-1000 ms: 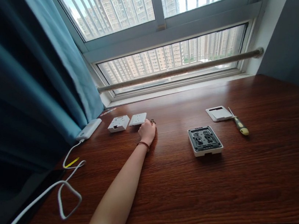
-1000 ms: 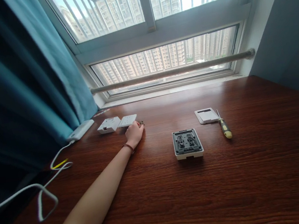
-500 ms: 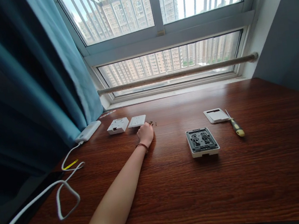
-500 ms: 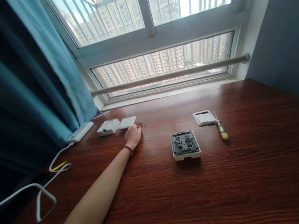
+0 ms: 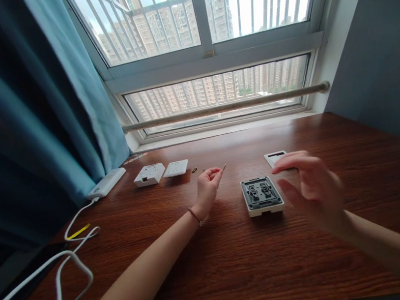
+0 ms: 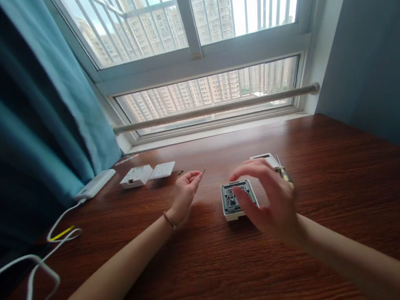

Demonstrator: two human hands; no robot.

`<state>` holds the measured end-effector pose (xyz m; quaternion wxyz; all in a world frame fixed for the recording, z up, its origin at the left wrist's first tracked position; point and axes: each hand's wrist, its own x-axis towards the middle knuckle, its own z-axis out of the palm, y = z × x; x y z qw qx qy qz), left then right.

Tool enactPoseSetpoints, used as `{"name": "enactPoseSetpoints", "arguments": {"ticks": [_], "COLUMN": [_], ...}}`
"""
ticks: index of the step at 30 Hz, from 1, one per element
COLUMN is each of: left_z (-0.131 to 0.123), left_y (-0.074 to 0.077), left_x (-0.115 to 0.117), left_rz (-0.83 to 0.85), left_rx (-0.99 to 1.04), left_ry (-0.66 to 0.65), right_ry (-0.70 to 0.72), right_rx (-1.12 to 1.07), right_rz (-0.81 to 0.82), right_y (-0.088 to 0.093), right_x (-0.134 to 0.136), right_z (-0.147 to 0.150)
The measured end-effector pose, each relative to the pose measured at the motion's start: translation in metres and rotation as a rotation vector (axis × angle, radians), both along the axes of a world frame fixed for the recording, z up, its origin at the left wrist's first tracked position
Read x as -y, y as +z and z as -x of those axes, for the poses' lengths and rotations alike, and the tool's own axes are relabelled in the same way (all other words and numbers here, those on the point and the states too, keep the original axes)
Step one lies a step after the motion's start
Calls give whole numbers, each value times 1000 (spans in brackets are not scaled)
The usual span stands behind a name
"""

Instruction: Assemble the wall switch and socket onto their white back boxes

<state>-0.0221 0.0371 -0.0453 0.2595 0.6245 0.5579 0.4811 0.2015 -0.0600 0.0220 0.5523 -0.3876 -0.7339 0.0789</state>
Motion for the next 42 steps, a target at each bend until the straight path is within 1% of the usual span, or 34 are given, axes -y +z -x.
{"name": "enactPoseSetpoints", "arguments": {"ticks": [2,5,6,8,13,15,19,21,23,27,29,31,34,36,37,39,40,41,42], "left_z": [-14,-28,-31,-35,-34,-33,-33,-33,-33,-32,-30,-29,-28,-28,-27,-27,-26,-26,-26], "left_y": [3,2,0,-4,-12,-13,-11,-8,-7,-7,-7,-7,-6,-5,-5,-5,-5,-6,-7], "left_x": [13,29,33,38,40,39,38,39,39,41,41,40,39,37,37,36,35,35,35], "left_rz": [-29,-62,-68,-93,-154,-190,-329,-384,-386,-336,-316,-277,-181,-140,-138,-156,-163,-160,-147], "left_rx": [63,132,135,125,47,18,6,22,35,14,6,24,98,126,121,93,81,73,69], "left_ry": [-76,-214,-260,-309,-344,-367,-402,-405,-385,-314,-320,-325,-337,-361,-368,-359,-352,-350,-350], "right_ry": [24,100,134,172,209,198,131,146,179,218,217,194,71,-87,-184,-486,-582,-642,-671], "right_rx": [-4,-1,0,16,100,138,153,156,155,152,144,131,169,278,369,559,645,704,750], "right_rz": [74,263,292,297,168,122,61,44,47,70,82,100,163,252,320,456,547,636,718], "right_y": [-15,-40,-46,-51,-45,-42,-40,-39,-40,-46,-47,-44,-32,-24,-23,-24,-26,-29,-33], "right_x": [-26,-58,-64,-67,-56,-53,-48,-48,-48,-48,-47,-48,-56,-66,-71,-82,-86,-89,-92], "right_z": [9,18,20,20,18,20,23,23,22,20,20,15,-4,-27,-39,-63,-73,-80,-86]}}
